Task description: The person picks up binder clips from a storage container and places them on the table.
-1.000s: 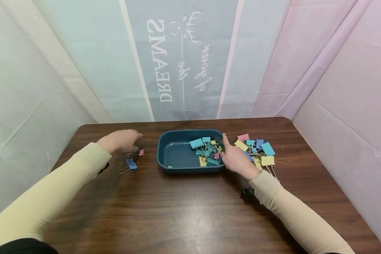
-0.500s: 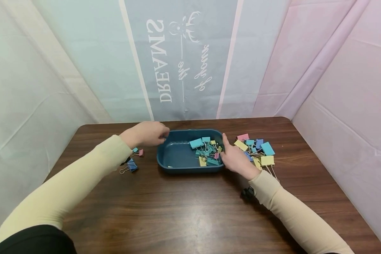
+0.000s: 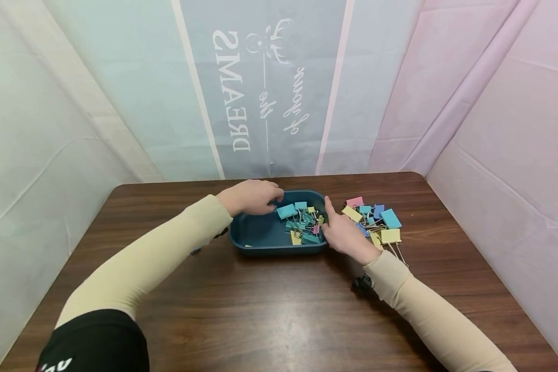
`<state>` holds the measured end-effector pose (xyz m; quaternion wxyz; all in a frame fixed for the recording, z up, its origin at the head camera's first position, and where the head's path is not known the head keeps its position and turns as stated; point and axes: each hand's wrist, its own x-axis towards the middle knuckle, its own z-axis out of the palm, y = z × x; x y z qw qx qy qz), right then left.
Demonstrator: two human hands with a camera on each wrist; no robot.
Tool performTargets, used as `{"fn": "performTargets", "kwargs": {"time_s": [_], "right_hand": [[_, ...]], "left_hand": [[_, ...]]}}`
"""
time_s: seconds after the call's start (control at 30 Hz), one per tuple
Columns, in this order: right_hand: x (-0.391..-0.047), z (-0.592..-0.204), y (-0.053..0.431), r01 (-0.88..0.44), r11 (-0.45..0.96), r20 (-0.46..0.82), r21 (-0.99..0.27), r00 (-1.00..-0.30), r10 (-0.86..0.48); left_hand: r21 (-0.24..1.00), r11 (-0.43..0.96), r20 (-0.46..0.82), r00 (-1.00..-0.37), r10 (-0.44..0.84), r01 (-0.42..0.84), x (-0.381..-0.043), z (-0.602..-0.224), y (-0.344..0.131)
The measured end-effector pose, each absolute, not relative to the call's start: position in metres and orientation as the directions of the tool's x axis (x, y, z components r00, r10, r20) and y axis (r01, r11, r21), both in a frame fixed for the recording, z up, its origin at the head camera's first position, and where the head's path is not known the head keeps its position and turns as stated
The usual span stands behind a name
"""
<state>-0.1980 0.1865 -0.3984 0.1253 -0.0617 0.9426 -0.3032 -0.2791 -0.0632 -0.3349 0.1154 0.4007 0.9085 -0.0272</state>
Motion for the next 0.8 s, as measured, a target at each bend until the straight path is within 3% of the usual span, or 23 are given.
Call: {"fn": "performTargets", "kwargs": {"time_s": [0.23, 0.53, 0.8], "right_hand": [[-0.198, -0.400, 0.185, -0.039, 0.811, -0.198, -0.584, -0.962, -0.189], [-0.199, -0.399, 0.185, -0.050, 0.810, -0.189, -0.584, -0.962, -0.196], [-0.200, -0.400, 0.186, -0.064, 0.814, -0.174, -0.578, -0.964, -0.200]], "left_hand": [[0.028, 0.647, -0.274, -0.616, 0.738, 0.762, -0.281, -0.351, -0.037], [0.013, 0.657, -0.326, -0.618, 0.716, 0.754, -0.284, -0.358, -0.025], [0.054, 0.664, -0.451, -0.575, 0.683, 0.746, -0.282, -0.356, -0.026]]}}
